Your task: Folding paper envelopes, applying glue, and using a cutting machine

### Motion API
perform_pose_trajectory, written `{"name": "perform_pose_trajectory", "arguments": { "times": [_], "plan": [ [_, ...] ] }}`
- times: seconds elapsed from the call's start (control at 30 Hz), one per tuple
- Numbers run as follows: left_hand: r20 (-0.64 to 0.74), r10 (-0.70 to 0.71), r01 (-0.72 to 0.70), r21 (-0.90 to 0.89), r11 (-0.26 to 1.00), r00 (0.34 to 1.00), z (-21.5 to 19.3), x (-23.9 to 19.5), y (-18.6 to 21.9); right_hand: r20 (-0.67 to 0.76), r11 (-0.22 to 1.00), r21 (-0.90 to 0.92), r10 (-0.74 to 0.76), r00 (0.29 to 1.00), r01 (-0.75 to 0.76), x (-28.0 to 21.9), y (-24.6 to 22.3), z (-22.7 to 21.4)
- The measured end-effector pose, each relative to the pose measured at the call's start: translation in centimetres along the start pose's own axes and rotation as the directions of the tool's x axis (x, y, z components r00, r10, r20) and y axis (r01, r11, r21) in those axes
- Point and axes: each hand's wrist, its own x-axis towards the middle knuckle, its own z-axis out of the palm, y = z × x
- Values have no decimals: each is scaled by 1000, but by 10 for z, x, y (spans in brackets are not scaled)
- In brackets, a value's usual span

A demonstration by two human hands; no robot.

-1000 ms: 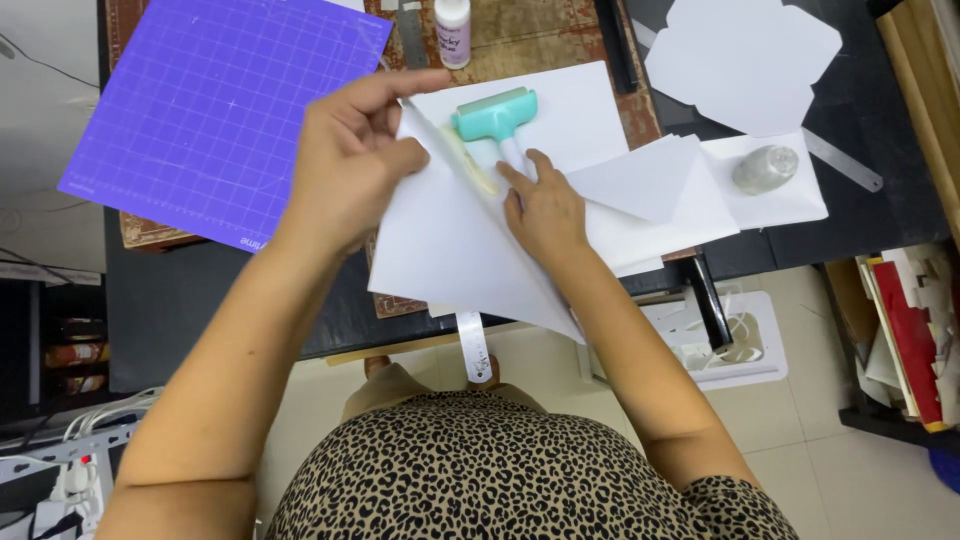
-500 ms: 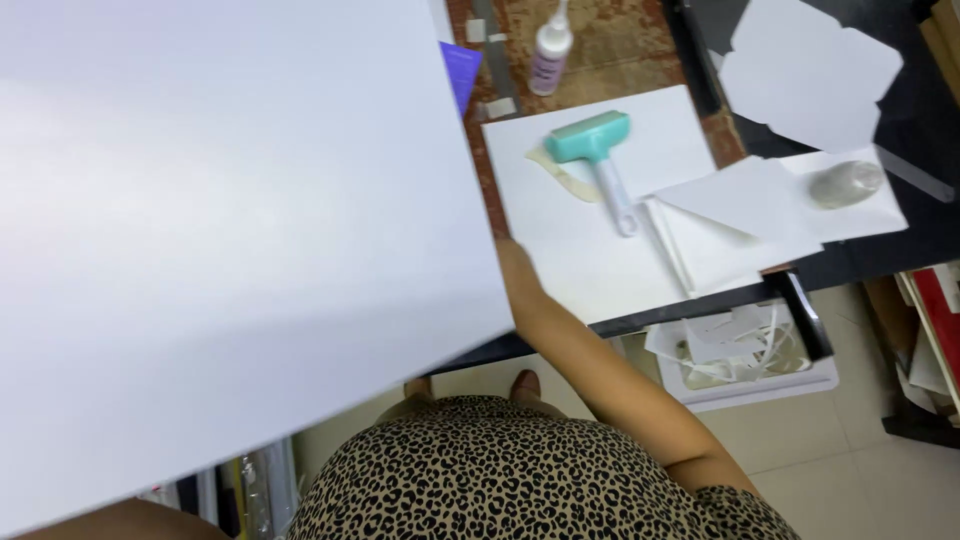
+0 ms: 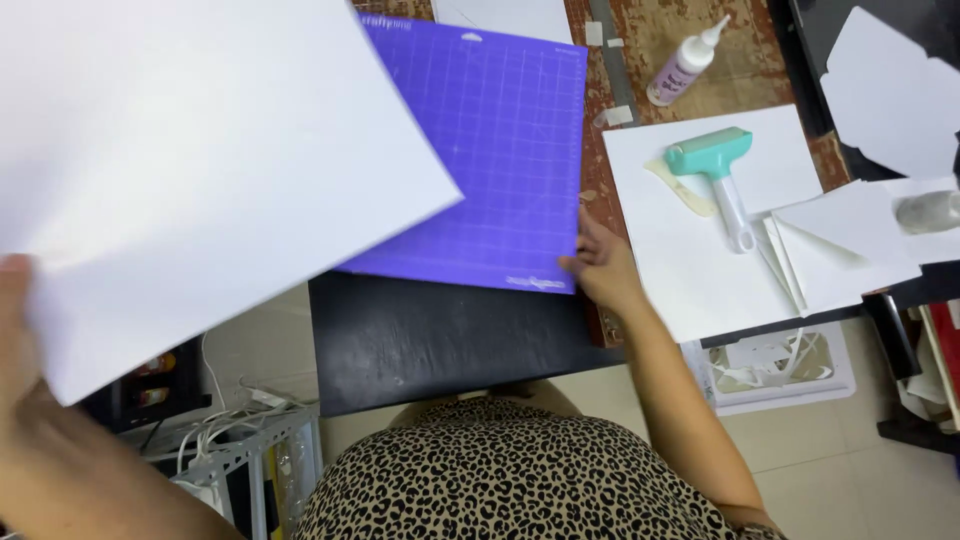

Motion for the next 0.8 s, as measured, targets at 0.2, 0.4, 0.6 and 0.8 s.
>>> {"name": "perform_pose_trajectory", "arguments": {
  "times": [0.2,0.4,0.6,0.8],
  "plan": [
    [101,0,35,-340,940,995,175,-22,209,89,964,-218,177,980,-155,-8,-74,-54],
    [299,-278,398,-503,767,913,253,-45,197,-152,736,-670,-11,988,-95,29,-101,-55],
    [399,-319,496,-500,710,860,316,-50,145,27,995,96,-36,999,33,101,-86,-15],
    [381,-267,414,-379,828,885,325,-6,200,-8,998,-11,-67,998,67,130,-75,-13]
  ]
}}
